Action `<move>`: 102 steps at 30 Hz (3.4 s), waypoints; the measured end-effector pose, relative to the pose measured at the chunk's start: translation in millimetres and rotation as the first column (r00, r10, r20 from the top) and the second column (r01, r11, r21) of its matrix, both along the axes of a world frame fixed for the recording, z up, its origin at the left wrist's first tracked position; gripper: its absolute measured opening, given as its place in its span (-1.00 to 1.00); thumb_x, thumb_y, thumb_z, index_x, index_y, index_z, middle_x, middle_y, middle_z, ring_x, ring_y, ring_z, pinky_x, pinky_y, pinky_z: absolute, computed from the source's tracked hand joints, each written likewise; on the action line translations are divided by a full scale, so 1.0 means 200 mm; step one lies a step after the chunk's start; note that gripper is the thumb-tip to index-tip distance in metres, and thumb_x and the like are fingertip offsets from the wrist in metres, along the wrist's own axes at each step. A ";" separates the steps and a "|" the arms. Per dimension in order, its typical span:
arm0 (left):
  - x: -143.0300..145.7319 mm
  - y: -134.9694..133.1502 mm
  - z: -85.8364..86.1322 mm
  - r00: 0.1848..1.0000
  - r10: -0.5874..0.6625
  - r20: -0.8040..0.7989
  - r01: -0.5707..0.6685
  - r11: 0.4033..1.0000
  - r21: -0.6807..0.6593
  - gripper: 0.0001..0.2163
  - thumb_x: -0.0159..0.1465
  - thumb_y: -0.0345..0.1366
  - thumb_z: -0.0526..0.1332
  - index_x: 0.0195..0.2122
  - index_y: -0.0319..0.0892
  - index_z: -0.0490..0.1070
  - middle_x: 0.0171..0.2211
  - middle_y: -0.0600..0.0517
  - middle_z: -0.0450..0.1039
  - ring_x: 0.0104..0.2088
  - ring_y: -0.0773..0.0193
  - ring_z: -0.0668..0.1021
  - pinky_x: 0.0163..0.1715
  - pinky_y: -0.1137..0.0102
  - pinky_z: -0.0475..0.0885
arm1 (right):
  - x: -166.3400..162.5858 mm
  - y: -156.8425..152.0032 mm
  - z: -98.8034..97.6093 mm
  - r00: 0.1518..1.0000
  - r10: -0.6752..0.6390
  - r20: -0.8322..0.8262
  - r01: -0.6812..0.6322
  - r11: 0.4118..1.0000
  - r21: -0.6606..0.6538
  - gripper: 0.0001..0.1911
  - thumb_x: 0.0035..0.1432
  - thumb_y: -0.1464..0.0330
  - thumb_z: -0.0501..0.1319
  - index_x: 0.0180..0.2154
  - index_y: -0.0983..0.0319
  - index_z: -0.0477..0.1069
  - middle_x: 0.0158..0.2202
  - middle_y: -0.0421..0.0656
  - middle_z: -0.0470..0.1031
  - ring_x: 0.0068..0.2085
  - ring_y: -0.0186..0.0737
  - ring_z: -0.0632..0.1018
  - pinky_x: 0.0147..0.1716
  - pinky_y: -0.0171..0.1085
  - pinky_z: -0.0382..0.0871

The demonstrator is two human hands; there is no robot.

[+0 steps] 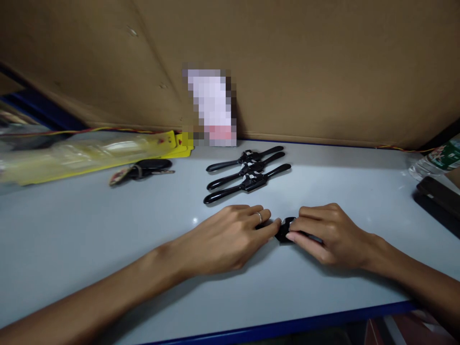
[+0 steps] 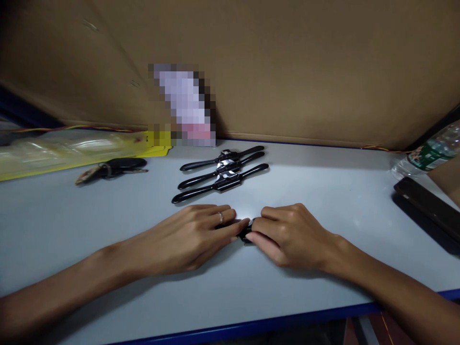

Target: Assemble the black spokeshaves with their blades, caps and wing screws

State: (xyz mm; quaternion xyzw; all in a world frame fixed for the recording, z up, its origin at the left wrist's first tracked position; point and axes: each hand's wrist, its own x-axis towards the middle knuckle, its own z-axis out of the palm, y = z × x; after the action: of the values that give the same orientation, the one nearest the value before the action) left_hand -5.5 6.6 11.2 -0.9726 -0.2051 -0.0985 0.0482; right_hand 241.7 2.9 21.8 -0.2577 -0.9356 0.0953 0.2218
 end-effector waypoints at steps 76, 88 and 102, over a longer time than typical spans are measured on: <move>-0.01 0.00 0.00 1.000 -0.023 -0.012 0.023 1.000 -0.002 -0.72 0.27 -0.55 0.06 -0.01 -0.27 0.34 -0.31 -0.02 0.51 -0.39 0.16 0.53 -0.45 0.29 0.40 | 0.00 -0.01 0.04 0.988 -0.153 -0.022 0.155 0.976 0.152 -0.80 0.15 0.60 0.12 -0.33 0.32 0.50 -0.22 0.01 0.53 -0.18 -0.02 0.44 -0.24 -0.08 0.36; -0.01 -0.01 -0.01 0.997 -0.004 0.083 0.011 0.996 -0.085 -0.82 0.37 -0.53 0.01 -0.24 -0.20 0.36 -0.41 0.04 0.39 -0.47 0.24 0.41 -0.49 0.33 0.28 | -0.11 -0.07 -0.02 0.954 -0.276 0.119 0.267 0.960 0.082 -0.85 0.32 0.40 0.18 -0.31 0.25 0.49 -0.40 -0.15 0.46 -0.39 -0.20 0.36 -0.35 -0.18 0.19; -0.01 0.00 -0.02 0.994 0.018 0.105 -0.005 0.992 -0.126 -0.77 0.39 -0.53 -0.04 -0.14 -0.22 0.38 -0.38 0.04 0.42 -0.45 0.25 0.44 -0.46 0.34 0.31 | -0.04 -0.05 0.02 0.975 -0.215 0.052 0.213 0.976 0.037 -0.81 0.25 0.45 0.19 -0.38 0.28 0.55 0.04 0.09 0.49 0.04 0.07 0.43 -0.05 0.01 0.34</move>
State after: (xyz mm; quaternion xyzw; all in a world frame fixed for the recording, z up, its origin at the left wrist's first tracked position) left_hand -7.1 6.0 7.5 -0.9659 -0.2188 -0.1368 -0.0235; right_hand 233.2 -6.8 26.3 -0.3560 -0.9096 0.0491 0.2087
